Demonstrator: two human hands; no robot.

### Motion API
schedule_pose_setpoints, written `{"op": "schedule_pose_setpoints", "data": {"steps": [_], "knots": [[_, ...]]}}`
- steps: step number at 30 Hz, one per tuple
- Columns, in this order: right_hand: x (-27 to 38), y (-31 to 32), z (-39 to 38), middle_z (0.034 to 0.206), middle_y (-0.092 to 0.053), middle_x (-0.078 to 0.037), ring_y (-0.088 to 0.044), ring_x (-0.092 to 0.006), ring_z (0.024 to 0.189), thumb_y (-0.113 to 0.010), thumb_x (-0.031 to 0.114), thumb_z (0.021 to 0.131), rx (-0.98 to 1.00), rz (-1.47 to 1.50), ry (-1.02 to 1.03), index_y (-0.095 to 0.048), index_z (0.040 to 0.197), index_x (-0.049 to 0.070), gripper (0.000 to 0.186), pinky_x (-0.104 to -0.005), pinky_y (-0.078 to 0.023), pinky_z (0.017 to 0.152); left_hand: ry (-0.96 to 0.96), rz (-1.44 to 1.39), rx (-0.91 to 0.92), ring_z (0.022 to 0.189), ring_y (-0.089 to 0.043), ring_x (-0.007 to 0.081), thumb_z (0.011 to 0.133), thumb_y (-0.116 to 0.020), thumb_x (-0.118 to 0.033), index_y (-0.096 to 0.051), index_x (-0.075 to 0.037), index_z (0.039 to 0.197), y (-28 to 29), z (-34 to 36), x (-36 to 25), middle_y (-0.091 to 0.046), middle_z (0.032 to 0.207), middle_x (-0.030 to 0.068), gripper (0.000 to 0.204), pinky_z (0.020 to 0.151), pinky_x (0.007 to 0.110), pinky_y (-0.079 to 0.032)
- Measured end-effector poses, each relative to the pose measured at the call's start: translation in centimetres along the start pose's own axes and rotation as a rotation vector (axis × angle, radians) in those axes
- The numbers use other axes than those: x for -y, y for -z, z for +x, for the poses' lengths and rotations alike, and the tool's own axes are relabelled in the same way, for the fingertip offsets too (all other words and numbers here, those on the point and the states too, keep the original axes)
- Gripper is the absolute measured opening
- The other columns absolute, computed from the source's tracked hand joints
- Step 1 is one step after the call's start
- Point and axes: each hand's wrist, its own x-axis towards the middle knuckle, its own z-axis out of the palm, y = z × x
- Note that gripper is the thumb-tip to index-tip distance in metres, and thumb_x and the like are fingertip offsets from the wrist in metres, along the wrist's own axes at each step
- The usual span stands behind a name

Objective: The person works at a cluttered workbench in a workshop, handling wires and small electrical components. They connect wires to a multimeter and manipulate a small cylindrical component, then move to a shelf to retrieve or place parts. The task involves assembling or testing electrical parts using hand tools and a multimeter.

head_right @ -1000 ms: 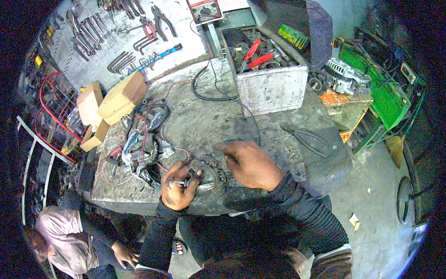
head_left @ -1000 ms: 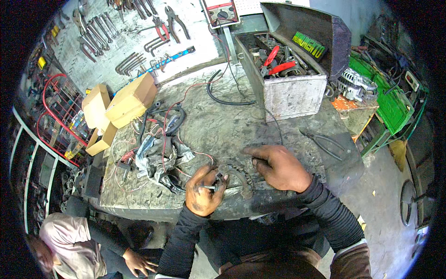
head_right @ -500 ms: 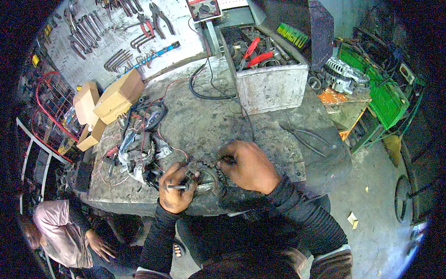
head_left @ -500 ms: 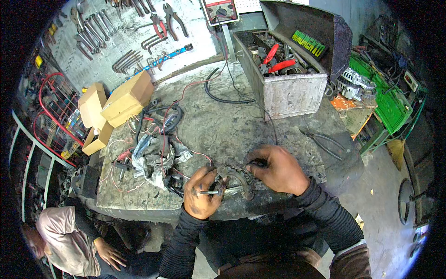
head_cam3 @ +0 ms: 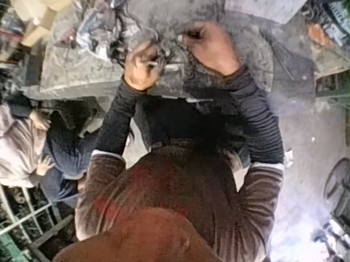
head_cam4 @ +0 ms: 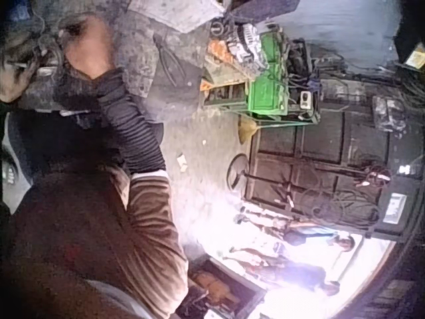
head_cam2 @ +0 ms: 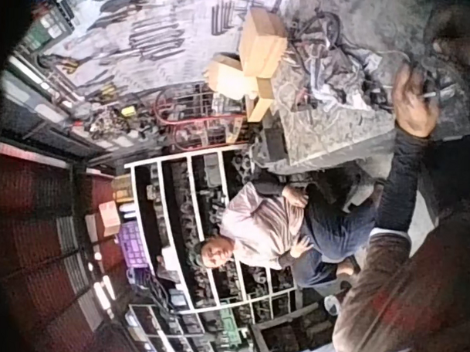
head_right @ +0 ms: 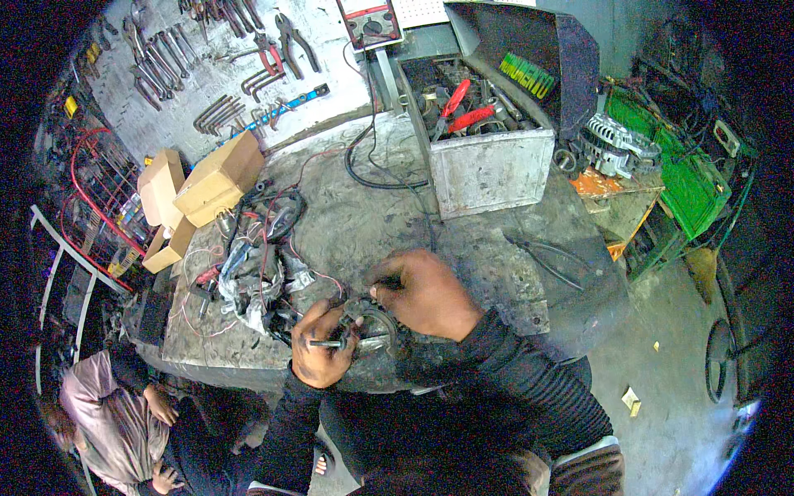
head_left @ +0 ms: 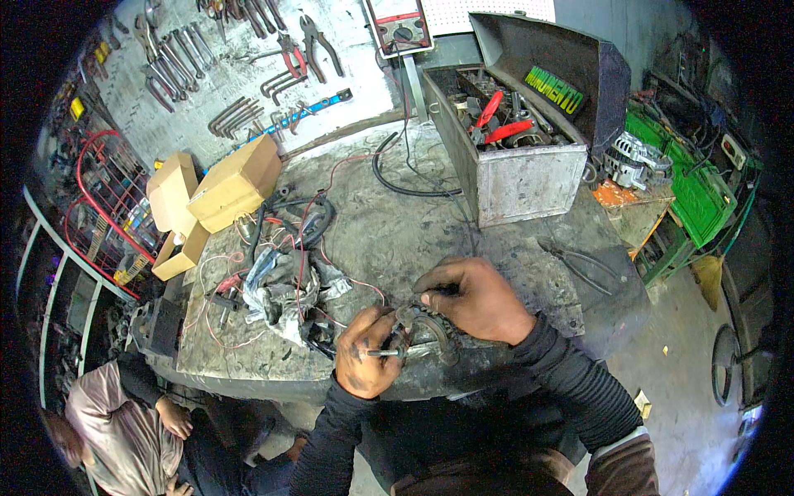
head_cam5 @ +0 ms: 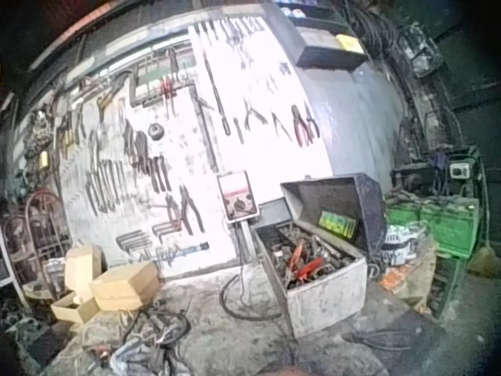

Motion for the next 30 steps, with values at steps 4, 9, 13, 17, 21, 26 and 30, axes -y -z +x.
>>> {"op": "schedule_pose_setpoints", "data": {"steps": [4,9,13,17,21,26,30], "knots": [[0.3,-0.3,0.4,0.091,-0.072,-0.020,-0.069,-0.0392,0.087,-0.073,0.015,0.082,0.018,-0.074,0.051,-0.076,0.095,0.005,0.017,-0.0453,-0.055,0.080,-0.023,0.020,-0.063,0.083,-0.067,0.0411,0.072,-0.080,-0.006,-0.067,0.003,0.100,-0.5,-0.4,0.4,-0.064,0.098,0.0224,0.032,0.073,0.042,-0.056],[0.2,-0.1,0.2,0.088,-0.071,-0.020,-0.068,-0.0403,0.085,-0.074,0.016,0.080,0.023,-0.072,0.056,-0.074,0.092,0.004,0.017,-0.0461,-0.054,0.079,0.074,-0.054,0.068,0.079,-0.066,0.0397,0.073,-0.077,-0.004,-0.067,0.003,0.098,0.1,0.4,-0.5,-0.065,0.096,0.0209,0.027,0.070,0.042,-0.055],[0.4,-0.5,0.2,0.086,-0.070,-0.021,-0.069,-0.0396,0.084,-0.074,0.016,0.076,0.044,-0.030,-0.034,-0.073,0.091,0.003,0.020,-0.0460,-0.055,0.077,-0.013,-0.059,-0.034,0.079,-0.066,0.0403,0.074,-0.075,-0.003,-0.068,0.003,0.100,-0.4,-0.1,-0.1,-0.065,0.096,0.0211,0.028,0.070,0.042,-0.055],[0.1,-0.6,0.4,0.085,-0.069,-0.014,-0.067,-0.0265,0.079,-0.078,0.013,0.077,0.042,-0.139,0.064,-0.071,0.092,0.001,0.021,-0.0368,-0.053,0.075,0.069,-0.026,0.002,0.099,-0.065,0.0445,0.062,-0.071,-0.008,-0.067,0.004,0.115,-0.6,-1.7,0.4,-0.064,0.110,0.0242,0.054,0.089,0.046,-0.054],[0.4,-0.3,0.9,0.088,-0.069,-0.015,-0.068,-0.0282,0.082,-0.079,0.015,0.075,0.095,-0.170,0.055,-0.070,0.093,0.001,0.024,-0.0388,-0.054,0.074,0.063,-0.071,0.002,0.096,-0.066,0.0412,0.062,-0.075,-0.008,-0.068,0.004,0.112,-0.5,-0.9,0.3,-0.064,0.110,0.0219,0.052,0.085,0.044,-0.055],[0.2,-0.3,0.8,0.087,-0.066,-0.015,-0.067,-0.0334,0.084,-0.079,0.016,0.075,0.078,-0.264,0.180,-0.069,0.096,0.003,0.027,-0.0416,-0.053,0.074,0.019,-0.025,-0.017,0.095,-0.067,0.0407,0.071,-0.079,-0.009,-0.068,0.003,0.108,0.0,0.0,-0.7,-0.064,0.107,0.0213,0.040,0.080,0.042,-0.056],[0.3,-0.4,1.0,0.089,-0.066,-0.016,-0.066,-0.0362,0.086,-0.079,0.017,0.075,0.005,-0.303,0.343,-0.068,0.096,0.003,0.028,-0.0440,-0.053,0.076,0.021,-0.033,-0.028,0.099,-0.066,0.0425,0.074,-0.078,-0.011,-0.068,0.004,0.110,-0.4,-0.7,0.4,-0.065,0.109,0.0229,0.041,0.084,0.044,-0.055]]}}
